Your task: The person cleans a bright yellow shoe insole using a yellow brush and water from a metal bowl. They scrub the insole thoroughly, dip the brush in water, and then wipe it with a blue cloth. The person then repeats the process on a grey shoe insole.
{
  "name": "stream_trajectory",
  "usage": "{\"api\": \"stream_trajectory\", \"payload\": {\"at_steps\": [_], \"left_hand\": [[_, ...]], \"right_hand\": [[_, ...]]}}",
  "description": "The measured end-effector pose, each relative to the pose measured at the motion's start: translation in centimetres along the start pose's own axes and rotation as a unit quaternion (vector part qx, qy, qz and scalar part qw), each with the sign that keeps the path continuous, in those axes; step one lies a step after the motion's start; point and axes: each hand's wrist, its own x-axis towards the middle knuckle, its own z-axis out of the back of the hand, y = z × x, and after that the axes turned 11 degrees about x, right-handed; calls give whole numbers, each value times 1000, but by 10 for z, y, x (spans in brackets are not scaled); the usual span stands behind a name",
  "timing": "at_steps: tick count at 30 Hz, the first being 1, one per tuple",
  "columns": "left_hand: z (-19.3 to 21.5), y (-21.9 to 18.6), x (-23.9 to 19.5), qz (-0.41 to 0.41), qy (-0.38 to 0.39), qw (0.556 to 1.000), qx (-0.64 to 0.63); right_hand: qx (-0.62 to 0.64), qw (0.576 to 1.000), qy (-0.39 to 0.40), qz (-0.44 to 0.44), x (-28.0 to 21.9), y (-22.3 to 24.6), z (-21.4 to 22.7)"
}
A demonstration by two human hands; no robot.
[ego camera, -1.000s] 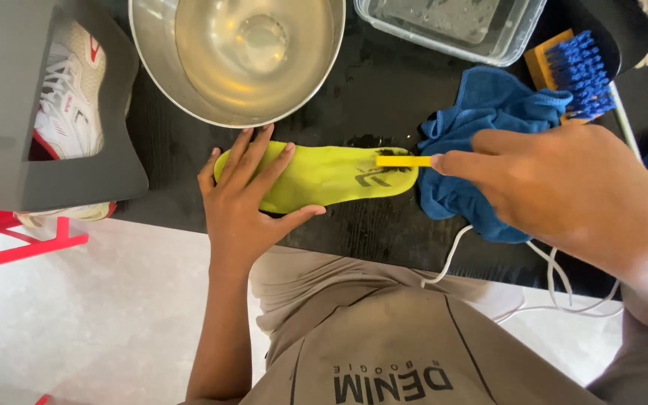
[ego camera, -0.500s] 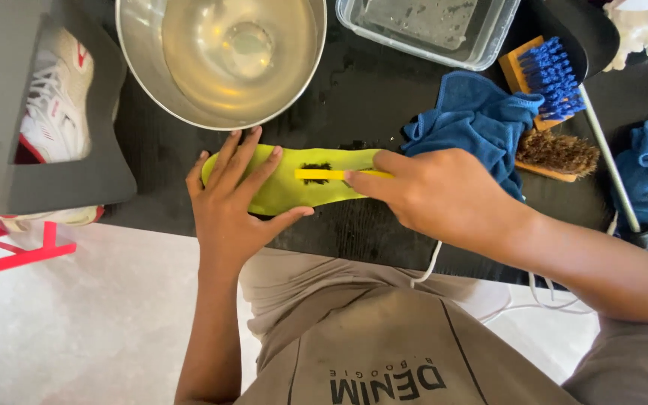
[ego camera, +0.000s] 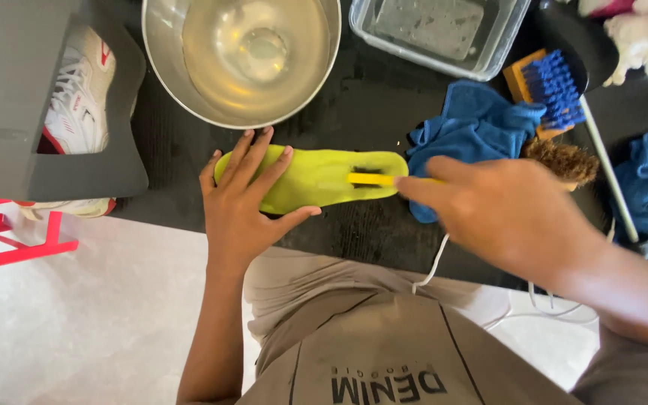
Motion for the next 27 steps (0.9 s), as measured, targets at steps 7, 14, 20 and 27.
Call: {"api": "stream_trajectory", "payload": {"at_steps": [7, 14, 20, 27], "left_hand": [[1, 0, -1, -2, -4, 1000, 3], [0, 3, -2, -14, 6, 1000, 8], [-3, 8, -3, -1, 16, 1000, -9], [0, 9, -5, -3, 15, 1000, -24]], "right_hand": [[26, 994, -73, 83, 17, -7, -27], [34, 980, -164, 110, 35, -6, -48], [1, 996, -67, 65, 17, -3, -17], [39, 995, -84, 30, 18, -10, 3]]}}
